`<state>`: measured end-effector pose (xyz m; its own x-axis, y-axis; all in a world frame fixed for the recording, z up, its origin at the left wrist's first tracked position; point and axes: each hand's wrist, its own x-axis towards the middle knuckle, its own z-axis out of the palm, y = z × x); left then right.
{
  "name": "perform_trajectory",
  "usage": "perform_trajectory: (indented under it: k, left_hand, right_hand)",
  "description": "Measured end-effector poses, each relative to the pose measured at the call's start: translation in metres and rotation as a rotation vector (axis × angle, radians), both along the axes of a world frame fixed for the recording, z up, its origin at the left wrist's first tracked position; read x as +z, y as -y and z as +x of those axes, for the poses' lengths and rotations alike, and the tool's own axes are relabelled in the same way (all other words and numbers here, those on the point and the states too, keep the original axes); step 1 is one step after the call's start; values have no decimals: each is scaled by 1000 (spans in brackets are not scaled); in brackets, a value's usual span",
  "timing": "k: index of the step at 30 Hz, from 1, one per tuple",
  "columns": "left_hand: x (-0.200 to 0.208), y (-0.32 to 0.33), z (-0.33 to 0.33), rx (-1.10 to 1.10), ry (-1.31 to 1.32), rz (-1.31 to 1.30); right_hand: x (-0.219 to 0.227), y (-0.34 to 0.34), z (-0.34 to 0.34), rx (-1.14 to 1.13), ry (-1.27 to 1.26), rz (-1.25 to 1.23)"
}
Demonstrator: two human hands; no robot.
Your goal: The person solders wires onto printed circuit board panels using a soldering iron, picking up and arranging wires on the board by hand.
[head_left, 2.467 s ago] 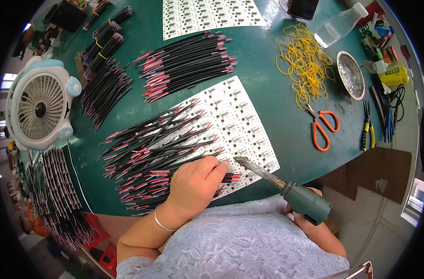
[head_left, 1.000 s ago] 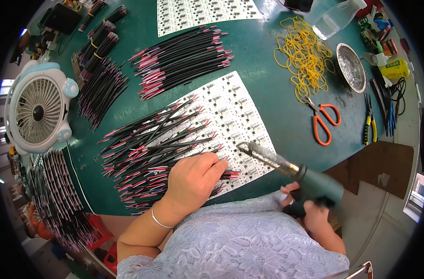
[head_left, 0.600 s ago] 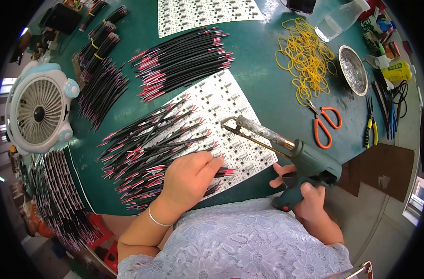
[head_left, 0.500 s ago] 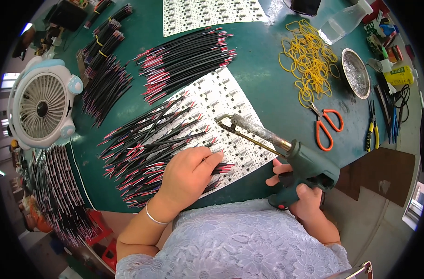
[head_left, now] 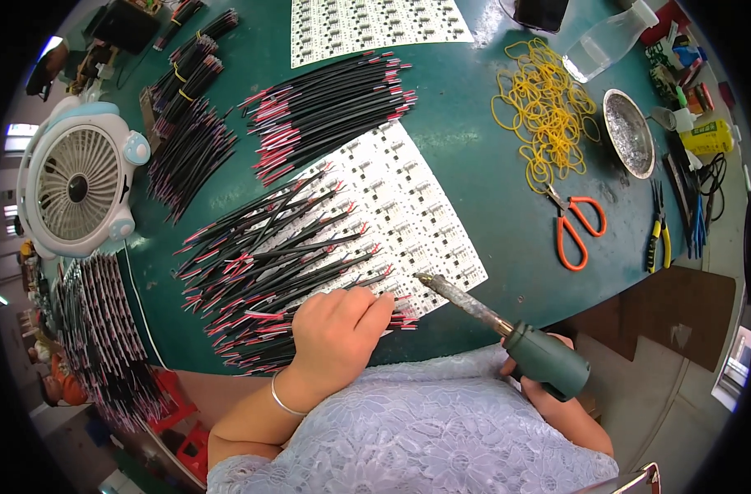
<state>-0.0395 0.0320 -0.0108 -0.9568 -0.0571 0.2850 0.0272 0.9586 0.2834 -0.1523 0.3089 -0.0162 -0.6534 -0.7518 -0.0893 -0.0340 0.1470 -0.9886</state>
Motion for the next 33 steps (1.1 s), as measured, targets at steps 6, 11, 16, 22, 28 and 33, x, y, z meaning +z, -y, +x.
perform_trajectory:
  k: [6, 11, 16, 22, 28, 33]
  left_hand:
    - [5, 0, -2, -8, -15, -5]
    - [18, 0, -3, -15, 97, 47]
    - [0, -2, 0, -12, 37, 76]
    - [-4, -4, -3, -14, 47, 41]
    - [-2, -4, -4, -33, 101, 1]
    - [-2, -6, -5, 7, 103, 58]
  right_hand:
    - [6, 2, -8, 98, -144, 33]
    - [2, -2, 2, -34, 49, 11]
    - [-7, -14, -7, 186, -246, 189]
    - [-19, -8, -2, 66, -470, 108]
    - [-5, 4, -1, 76, -284, 157]
    - [-3, 2, -2, 128, -284, 211]
